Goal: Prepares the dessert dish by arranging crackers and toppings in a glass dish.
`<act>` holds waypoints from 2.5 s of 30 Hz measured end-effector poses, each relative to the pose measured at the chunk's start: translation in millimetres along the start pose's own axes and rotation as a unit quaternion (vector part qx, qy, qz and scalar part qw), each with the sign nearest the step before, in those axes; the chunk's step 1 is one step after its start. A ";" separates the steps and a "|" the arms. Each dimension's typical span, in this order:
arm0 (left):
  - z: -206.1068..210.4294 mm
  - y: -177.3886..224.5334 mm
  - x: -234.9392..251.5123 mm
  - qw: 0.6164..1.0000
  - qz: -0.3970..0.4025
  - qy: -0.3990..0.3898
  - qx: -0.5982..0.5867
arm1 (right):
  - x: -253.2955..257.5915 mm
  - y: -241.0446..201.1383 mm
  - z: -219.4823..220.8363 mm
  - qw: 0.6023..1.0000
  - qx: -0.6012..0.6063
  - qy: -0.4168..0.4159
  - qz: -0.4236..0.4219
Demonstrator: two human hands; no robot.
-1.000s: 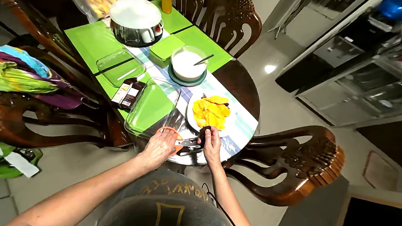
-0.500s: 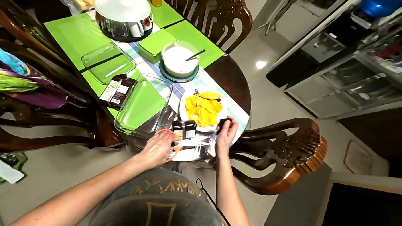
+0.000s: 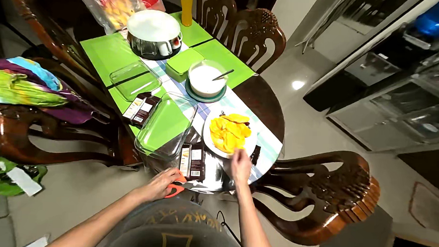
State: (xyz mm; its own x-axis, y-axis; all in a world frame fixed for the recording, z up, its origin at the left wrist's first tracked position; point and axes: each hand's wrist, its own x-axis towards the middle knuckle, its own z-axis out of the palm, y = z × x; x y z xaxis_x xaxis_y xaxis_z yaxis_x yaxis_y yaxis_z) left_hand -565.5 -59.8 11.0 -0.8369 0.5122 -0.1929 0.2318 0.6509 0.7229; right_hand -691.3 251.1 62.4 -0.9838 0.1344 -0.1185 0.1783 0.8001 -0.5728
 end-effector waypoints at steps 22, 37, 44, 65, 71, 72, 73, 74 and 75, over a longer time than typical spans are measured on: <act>-30.8 -27.2 -55.9 0.981 -0.142 0.080 -0.107 | -37.5 -5.2 71.9 0.910 0.358 -0.146 0.149; -14.4 -2.2 -42.8 0.953 -0.259 0.123 -0.100 | 9.4 -9.8 66.9 0.900 0.387 -0.100 0.172; -20.5 15.3 -27.4 0.935 -0.320 0.138 -0.066 | -58.6 -60.1 108.1 0.966 -0.143 -0.216 0.005; -14.9 84.7 110.9 0.988 0.046 0.129 -0.068 | -80.1 90.4 5.1 0.946 0.116 0.101 -0.284; -46.7 140.4 105.2 0.973 0.063 0.134 -0.179 | -75.2 64.4 13.9 0.922 0.141 0.106 -0.346; -50.9 141.9 104.5 0.970 0.052 0.158 -0.176 | -73.8 58.4 15.9 0.919 0.142 0.107 -0.352; -55.1 141.8 103.5 0.968 0.044 0.181 -0.170 | -72.8 51.9 17.2 0.918 0.144 0.104 -0.355; -59.3 141.7 101.5 0.966 0.042 0.199 -0.158 | -72.2 45.5 17.9 0.916 0.143 0.100 -0.361; -62.9 142.2 98.5 0.965 0.047 0.215 -0.143 | -71.8 39.5 18.3 0.913 0.141 0.100 -0.370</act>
State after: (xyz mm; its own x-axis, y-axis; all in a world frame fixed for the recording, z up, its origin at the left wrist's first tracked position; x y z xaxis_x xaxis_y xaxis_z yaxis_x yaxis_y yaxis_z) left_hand -646.1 48.0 136.6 -0.9614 0.2416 0.1316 0.2221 0.3995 0.8894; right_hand -613.3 262.4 33.4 -0.8154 -0.2554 0.5195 -0.5664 0.5370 -0.6251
